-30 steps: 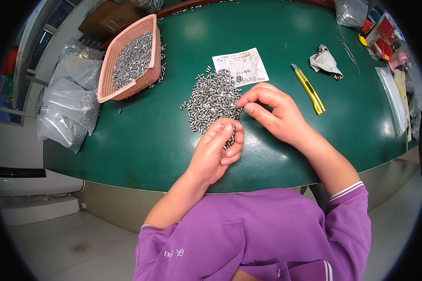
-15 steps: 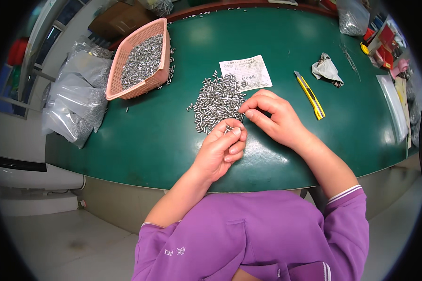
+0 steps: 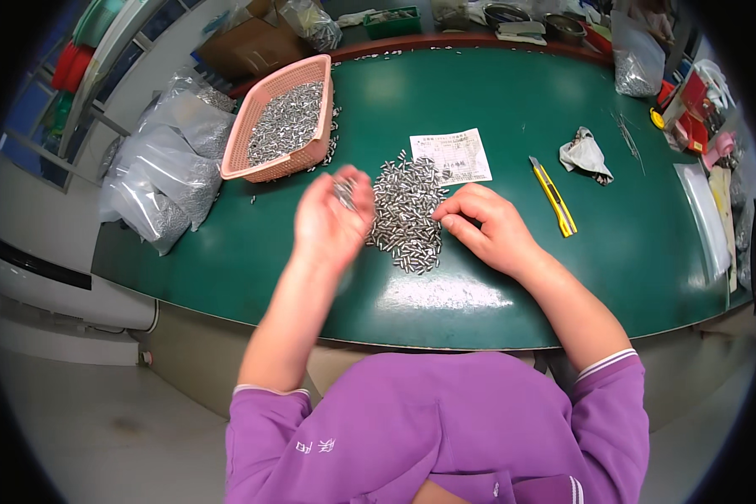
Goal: The person is manually counting and inspecting small metallic components on a workbench.
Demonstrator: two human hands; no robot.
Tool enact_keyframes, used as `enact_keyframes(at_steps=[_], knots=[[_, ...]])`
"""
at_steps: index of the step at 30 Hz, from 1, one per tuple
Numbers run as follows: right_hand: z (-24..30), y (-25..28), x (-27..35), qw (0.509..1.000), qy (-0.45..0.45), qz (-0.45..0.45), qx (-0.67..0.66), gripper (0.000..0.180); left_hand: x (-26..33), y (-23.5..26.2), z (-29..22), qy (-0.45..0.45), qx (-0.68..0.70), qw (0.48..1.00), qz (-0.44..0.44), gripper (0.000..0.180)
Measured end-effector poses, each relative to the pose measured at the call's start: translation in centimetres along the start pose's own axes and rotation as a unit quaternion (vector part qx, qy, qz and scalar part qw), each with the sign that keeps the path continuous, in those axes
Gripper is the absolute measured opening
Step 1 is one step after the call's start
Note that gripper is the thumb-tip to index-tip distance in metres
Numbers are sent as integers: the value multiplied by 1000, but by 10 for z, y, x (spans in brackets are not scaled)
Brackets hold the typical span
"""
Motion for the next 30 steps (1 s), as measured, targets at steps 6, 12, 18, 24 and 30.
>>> enact_keyframes(at_steps=[6,12,18,24,30], knots=[[15,-9,-3,999,33,16,3,8,-103,-48,-165,-235,-150,959,-49,51],[6,-3,0,999,29,11,14,8,-125,-53,-178,-186,-356,906,-131,72],[-4,3,0,997,16,-34,61,8,-93,-41,-135,-278,-253,925,-58,54],[-18,28,-6,984,-33,-131,113,9,-24,-42,-64,-198,-250,946,53,37],[-19,27,-4,984,-71,-69,151,8,15,-11,2,-57,-98,985,126,28]])
Point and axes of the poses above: each hand's wrist, its own x-axis away from the middle knuckle, its own y-axis out of the back of the hand, z = x × y, the point moved 6 cm from there along -x, towards the middle knuckle, and after that the axes turned 6 degrees about -y, right-handed, at the moved point
